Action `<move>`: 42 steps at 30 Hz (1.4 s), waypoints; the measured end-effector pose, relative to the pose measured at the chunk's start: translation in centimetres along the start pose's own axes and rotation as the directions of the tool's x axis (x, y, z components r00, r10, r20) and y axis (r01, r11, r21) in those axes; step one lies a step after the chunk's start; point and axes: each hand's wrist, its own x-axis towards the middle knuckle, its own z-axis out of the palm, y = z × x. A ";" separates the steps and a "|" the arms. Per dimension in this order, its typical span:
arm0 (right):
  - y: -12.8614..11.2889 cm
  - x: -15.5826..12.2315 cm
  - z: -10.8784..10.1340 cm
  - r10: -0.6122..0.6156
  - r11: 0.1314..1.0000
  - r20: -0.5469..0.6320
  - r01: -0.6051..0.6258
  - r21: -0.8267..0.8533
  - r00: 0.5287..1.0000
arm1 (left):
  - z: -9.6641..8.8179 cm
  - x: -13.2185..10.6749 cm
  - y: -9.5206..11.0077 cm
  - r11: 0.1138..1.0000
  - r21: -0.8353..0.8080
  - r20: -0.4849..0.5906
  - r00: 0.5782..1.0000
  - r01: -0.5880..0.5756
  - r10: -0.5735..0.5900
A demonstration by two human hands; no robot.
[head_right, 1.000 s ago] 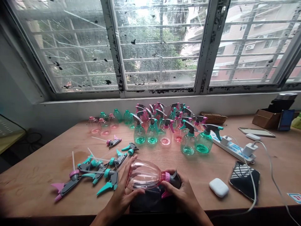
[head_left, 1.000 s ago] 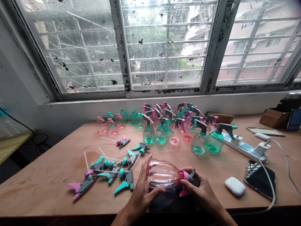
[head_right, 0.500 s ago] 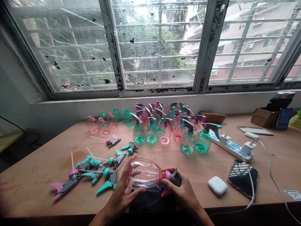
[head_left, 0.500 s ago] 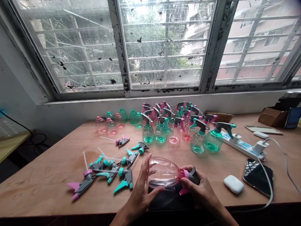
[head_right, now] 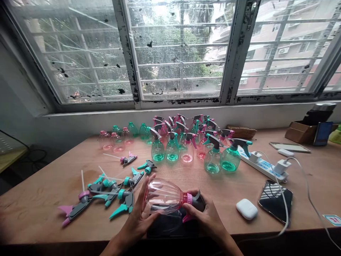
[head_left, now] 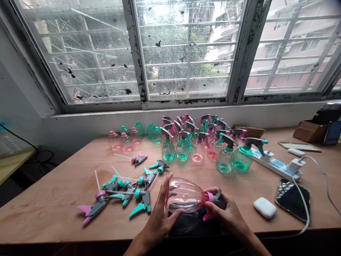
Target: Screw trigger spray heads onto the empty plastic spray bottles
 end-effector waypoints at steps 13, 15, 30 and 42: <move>0.0 0.2 -0.2 -0.024 1.000 -0.077 0.024 -0.006 0.997 | 0.2 0.1 0.5 0.998 0.053 -0.012 1.000 0.018 -0.018; 0.1 0.2 -0.3 -0.037 0.999 -0.110 0.038 0.004 0.993 | 0.3 0.1 0.1 0.998 0.016 -0.024 0.998 0.052 -0.052; 0.6 -0.1 -0.8 -0.031 0.998 -0.173 0.040 0.046 0.984 | 0.0 0.4 -1.9 0.957 0.245 -0.008 0.987 0.156 -0.159; 0.2 0.0 -0.5 -0.028 0.999 -0.149 0.035 0.042 0.989 | -0.3 0.3 -1.0 0.975 0.152 -0.023 0.986 0.164 -0.163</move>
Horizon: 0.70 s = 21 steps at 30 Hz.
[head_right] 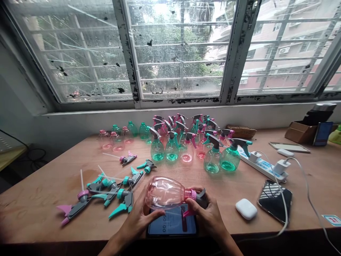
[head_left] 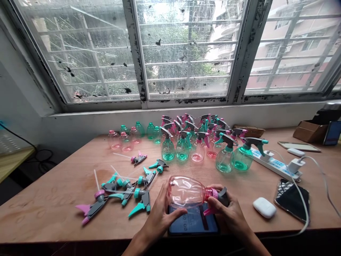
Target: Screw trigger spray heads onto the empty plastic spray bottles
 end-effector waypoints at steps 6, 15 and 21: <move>-0.2 -0.2 0.3 0.011 0.999 0.053 -0.009 -0.036 0.999 | 0.0 -0.2 0.2 0.999 -0.022 -0.019 0.999 -0.048 0.048; -0.6 0.0 0.6 0.015 0.995 0.051 -0.010 -0.097 0.999 | -0.1 -0.2 0.7 0.993 0.069 -0.046 0.994 -0.094 0.097; -0.7 -0.1 0.8 0.043 0.993 0.081 -0.034 -0.114 0.996 | 0.1 -0.2 1.3 0.994 -0.064 -0.047 0.996 -0.084 0.081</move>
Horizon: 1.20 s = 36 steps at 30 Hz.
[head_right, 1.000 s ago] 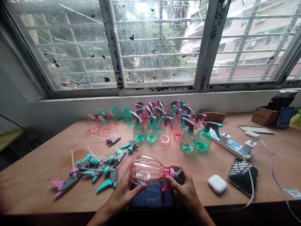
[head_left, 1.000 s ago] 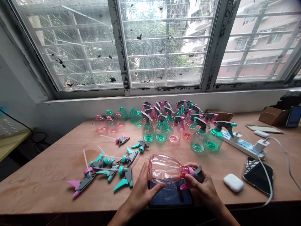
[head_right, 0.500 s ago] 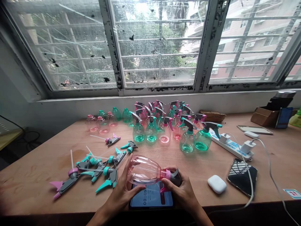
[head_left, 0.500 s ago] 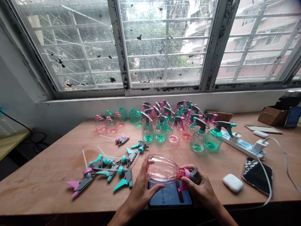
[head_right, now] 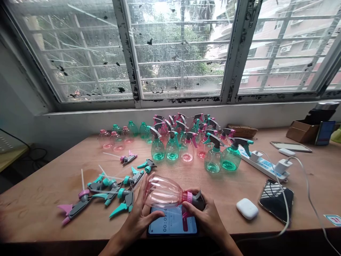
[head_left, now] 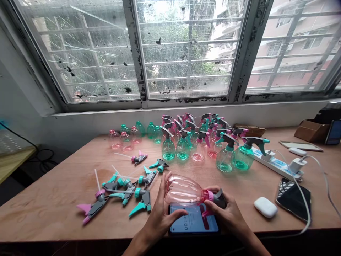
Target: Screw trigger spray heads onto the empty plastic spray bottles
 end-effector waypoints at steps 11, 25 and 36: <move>0.0 0.1 -0.1 -0.016 0.999 0.022 0.016 -0.039 1.000 | -0.2 -0.1 -0.6 0.995 0.101 -0.004 1.000 0.019 -0.019; 0.0 0.0 0.0 -0.013 1.000 0.023 0.013 -0.028 1.000 | -0.2 -0.1 -0.7 0.998 0.049 0.015 0.999 0.037 -0.037; -0.1 0.0 -0.1 -0.008 1.000 0.030 0.009 -0.028 1.000 | -0.2 -0.3 -0.3 0.999 0.030 0.012 1.000 -0.026 0.025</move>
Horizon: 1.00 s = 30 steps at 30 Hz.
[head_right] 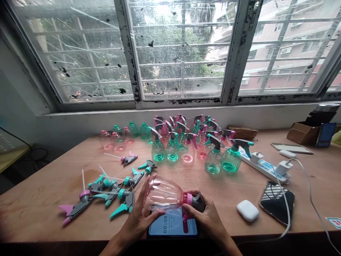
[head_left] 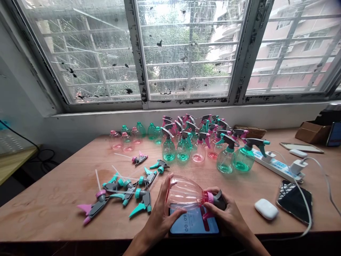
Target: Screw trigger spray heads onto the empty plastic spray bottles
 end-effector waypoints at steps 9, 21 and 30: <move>0.2 0.1 -0.1 0.011 0.999 -0.009 -0.011 0.032 1.000 | -0.1 0.3 0.0 0.996 0.088 -0.005 1.000 -0.017 0.017; 0.1 0.0 -0.1 0.024 0.999 -0.003 -0.024 0.038 1.000 | -0.2 0.3 0.4 0.995 0.088 0.002 0.999 -0.047 0.047; 0.2 0.0 -0.1 0.031 0.999 0.035 -0.032 0.026 0.999 | -0.1 0.3 0.9 0.999 -0.023 -0.003 1.000 -0.026 0.026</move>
